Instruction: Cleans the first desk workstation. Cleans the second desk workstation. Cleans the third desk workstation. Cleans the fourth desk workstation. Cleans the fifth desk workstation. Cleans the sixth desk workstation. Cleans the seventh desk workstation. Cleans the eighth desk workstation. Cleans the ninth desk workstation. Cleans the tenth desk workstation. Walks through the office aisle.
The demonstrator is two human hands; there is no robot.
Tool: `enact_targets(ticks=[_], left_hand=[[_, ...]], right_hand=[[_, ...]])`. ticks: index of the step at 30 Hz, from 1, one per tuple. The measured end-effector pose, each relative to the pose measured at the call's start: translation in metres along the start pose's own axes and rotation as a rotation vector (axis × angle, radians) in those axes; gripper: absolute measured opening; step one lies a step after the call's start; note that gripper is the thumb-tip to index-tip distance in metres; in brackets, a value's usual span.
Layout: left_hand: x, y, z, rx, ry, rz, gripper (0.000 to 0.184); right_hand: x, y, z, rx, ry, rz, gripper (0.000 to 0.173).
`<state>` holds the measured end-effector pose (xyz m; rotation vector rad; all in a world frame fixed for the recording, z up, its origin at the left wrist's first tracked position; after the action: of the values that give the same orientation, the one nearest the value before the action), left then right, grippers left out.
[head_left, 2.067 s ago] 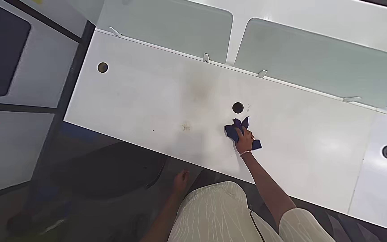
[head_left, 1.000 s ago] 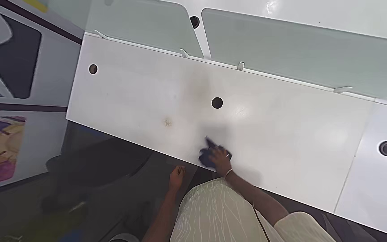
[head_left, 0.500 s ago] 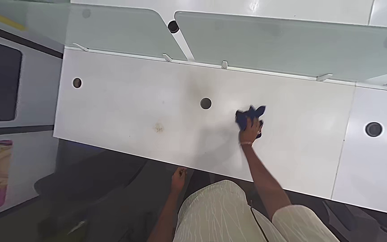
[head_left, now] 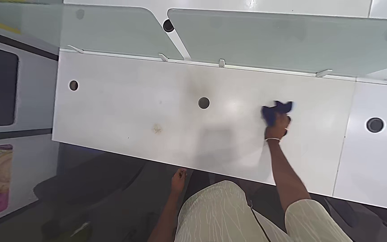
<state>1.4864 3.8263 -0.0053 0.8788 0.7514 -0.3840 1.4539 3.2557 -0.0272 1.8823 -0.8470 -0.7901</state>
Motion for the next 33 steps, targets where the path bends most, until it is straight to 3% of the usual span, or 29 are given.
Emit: enact_targets(ticks=[3, 5, 6, 9, 12, 14, 16, 18, 23, 26, 28, 30, 33], left_hand=[[-0.004, -0.002, -0.004, -0.015, 0.016, 0.006, 0.023], [-0.007, -0.001, -0.010, -0.023, 0.038, 0.023, 0.023], [-0.009, -0.001, -0.014, -0.026, 0.051, 0.029, 0.022], [-0.011, -0.005, -0.022, -0.008, 0.087, -0.007, 0.023], [-0.018, -0.003, -0.024, 0.040, 0.131, -0.041, 0.023], [-0.024, 0.007, -0.021, 0.042, 0.122, -0.021, 0.023], [-0.026, 0.020, -0.016, 0.036, 0.108, 0.010, 0.023], [-0.033, 0.027, -0.022, 0.041, 0.129, 0.030, 0.023], [-0.025, 0.026, -0.041, 0.096, 0.155, -0.021, 0.024], [-0.017, 0.028, -0.039, 0.178, 0.078, -0.090, 0.024], [-0.005, 0.029, -0.035, 0.213, -0.006, -0.112, 0.024], [0.004, 0.040, -0.033, 0.260, -0.064, -0.135, 0.024], [0.021, 0.051, -0.027, 0.355, -0.122, -0.220, 0.025]], right_hand=[[0.027, 0.009, 0.019, -0.031, -0.300, 0.251, 0.054], [0.021, -0.009, -0.014, -0.036, -0.342, 0.269, 0.057], [0.008, -0.021, -0.041, -0.030, -0.281, 0.211, 0.058], [-0.074, -0.080, -0.132, -0.018, 0.163, -0.062, 0.051], [-0.205, -0.127, -0.201, 0.124, 0.620, -0.509, 0.056], [-0.269, -0.144, -0.204, 0.237, 0.913, -0.715, 0.056], [-0.278, -0.142, -0.184, 0.276, 1.031, -0.759, 0.054], [-0.255, -0.122, -0.142, 0.227, 0.949, -0.685, 0.048], [-0.135, -0.053, -0.034, 0.039, 0.405, -0.153, 0.047], [-0.104, -0.036, -0.023, 0.009, 0.072, 0.012, 0.052], [-0.119, -0.047, -0.053, 0.025, -0.106, 0.040, 0.053], [-0.172, -0.076, -0.101, 0.065, -0.016, -0.059, 0.054], [-0.267, -0.110, -0.159, 0.181, 0.391, -0.346, 0.055]])
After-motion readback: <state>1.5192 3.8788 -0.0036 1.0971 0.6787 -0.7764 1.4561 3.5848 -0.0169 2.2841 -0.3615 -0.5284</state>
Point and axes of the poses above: each hand's wrist, its own x-axis towards the middle knuckle, its own y-axis out of the back of the hand, z = x × y, the point moved 2 cm from there along x, towards the middle knuckle, and after that the axes turned 1 degree about x, right-handed, at the moved point
